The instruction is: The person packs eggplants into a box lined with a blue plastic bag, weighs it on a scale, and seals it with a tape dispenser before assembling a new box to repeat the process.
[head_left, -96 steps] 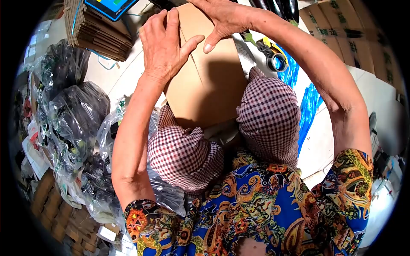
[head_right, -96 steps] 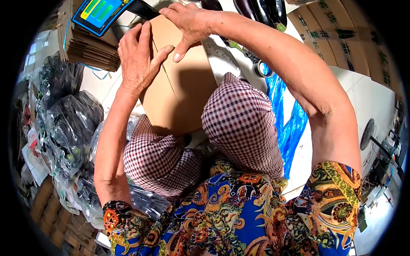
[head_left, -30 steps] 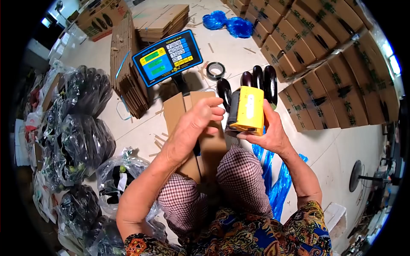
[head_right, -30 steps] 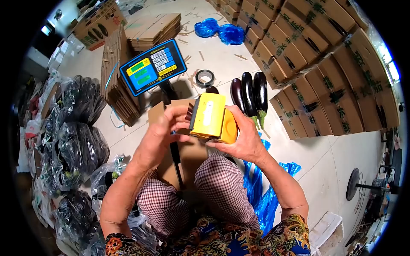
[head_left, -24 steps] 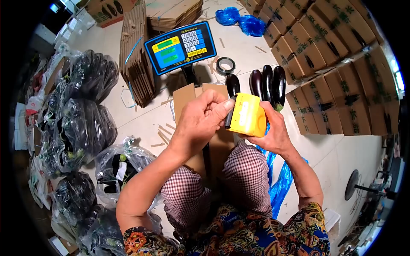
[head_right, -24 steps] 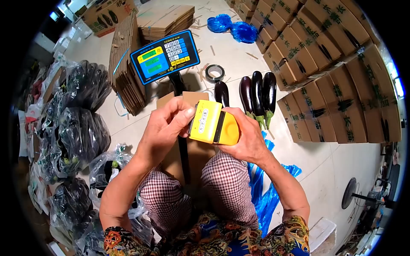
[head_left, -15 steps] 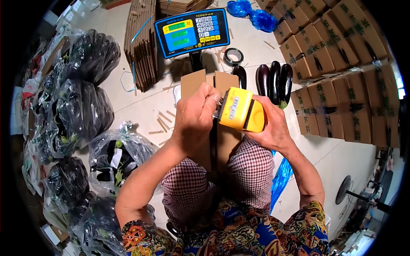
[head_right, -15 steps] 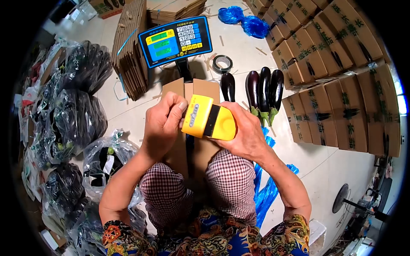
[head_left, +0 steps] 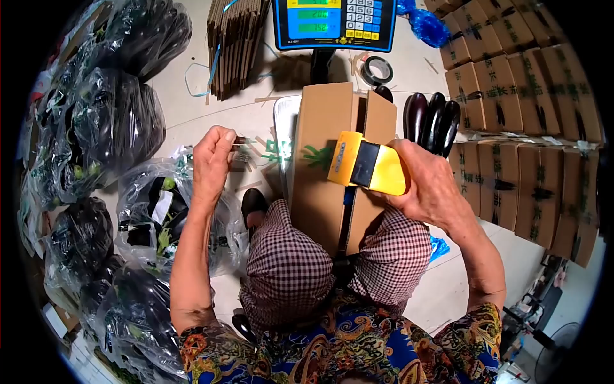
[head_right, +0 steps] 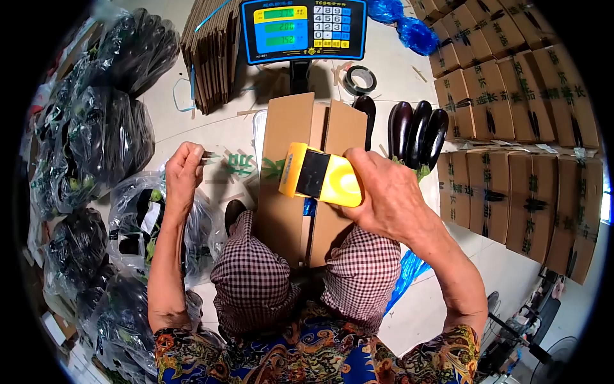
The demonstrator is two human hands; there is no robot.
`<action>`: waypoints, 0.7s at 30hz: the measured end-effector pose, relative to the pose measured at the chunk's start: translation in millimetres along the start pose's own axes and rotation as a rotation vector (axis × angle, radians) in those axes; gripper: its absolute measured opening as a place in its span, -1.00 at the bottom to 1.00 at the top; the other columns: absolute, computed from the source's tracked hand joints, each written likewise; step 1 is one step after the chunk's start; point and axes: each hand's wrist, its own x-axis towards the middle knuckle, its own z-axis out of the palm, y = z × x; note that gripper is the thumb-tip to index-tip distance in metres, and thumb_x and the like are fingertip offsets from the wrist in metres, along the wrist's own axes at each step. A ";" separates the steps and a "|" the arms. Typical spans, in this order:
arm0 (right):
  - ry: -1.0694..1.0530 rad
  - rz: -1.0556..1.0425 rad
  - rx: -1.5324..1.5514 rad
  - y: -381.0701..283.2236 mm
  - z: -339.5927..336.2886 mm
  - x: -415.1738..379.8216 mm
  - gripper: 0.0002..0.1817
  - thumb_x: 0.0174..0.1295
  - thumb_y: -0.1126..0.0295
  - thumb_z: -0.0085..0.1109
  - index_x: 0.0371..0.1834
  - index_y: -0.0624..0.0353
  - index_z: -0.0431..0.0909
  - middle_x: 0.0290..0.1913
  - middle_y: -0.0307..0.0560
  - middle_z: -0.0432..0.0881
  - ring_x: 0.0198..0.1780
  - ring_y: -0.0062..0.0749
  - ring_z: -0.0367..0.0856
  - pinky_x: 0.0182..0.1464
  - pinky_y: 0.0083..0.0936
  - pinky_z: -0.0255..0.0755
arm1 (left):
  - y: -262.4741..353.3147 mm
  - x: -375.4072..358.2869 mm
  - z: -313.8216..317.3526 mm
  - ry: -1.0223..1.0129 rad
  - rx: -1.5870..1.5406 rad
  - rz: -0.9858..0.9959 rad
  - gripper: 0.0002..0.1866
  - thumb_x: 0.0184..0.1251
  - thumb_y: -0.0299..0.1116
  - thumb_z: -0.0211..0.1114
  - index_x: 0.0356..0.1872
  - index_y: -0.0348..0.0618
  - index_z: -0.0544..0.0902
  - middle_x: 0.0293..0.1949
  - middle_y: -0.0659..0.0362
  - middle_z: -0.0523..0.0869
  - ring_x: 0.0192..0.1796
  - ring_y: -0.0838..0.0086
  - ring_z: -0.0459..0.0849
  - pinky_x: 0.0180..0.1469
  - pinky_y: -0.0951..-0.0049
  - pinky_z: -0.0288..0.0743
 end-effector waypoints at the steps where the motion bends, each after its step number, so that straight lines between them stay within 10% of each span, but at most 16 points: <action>1: -0.023 0.006 0.003 -3.7 0.4 2.7 -0.55 -0.01 0.25 0.41 -0.16 0.20 0.38 -0.41 0.05 0.56 -0.36 -0.05 0.63 -0.32 -0.20 0.49 | -5.4 1.6 -5.3 -0.027 0.016 0.019 -0.74 0.50 -0.26 0.14 -0.40 -0.17 0.54 -0.58 0.43 0.37 -0.53 0.75 0.24 -0.50 0.64 0.13; 11: -0.108 -0.020 -0.188 -13.3 14.8 26.8 -0.48 -0.05 0.28 0.42 -0.08 0.24 0.39 -0.43 0.09 0.55 -0.40 -0.03 0.63 -0.37 -0.21 0.50 | -73.0 12.5 14.7 0.011 -0.217 -0.009 -0.74 0.50 -0.26 0.11 -0.40 -0.17 0.52 -0.52 0.39 0.41 -0.46 0.73 0.28 -0.40 0.64 0.22; 21: -0.088 -0.030 -0.149 -16.7 17.4 30.9 -0.45 -0.07 0.31 0.39 0.02 0.22 0.44 -0.45 0.07 0.54 -0.51 -0.02 0.58 -0.48 -0.24 0.46 | -113.4 14.1 45.2 0.127 0.154 0.159 -0.84 0.46 -0.35 0.14 -0.26 -0.24 0.49 -0.38 0.03 0.61 -0.42 0.25 0.61 -0.36 0.35 0.49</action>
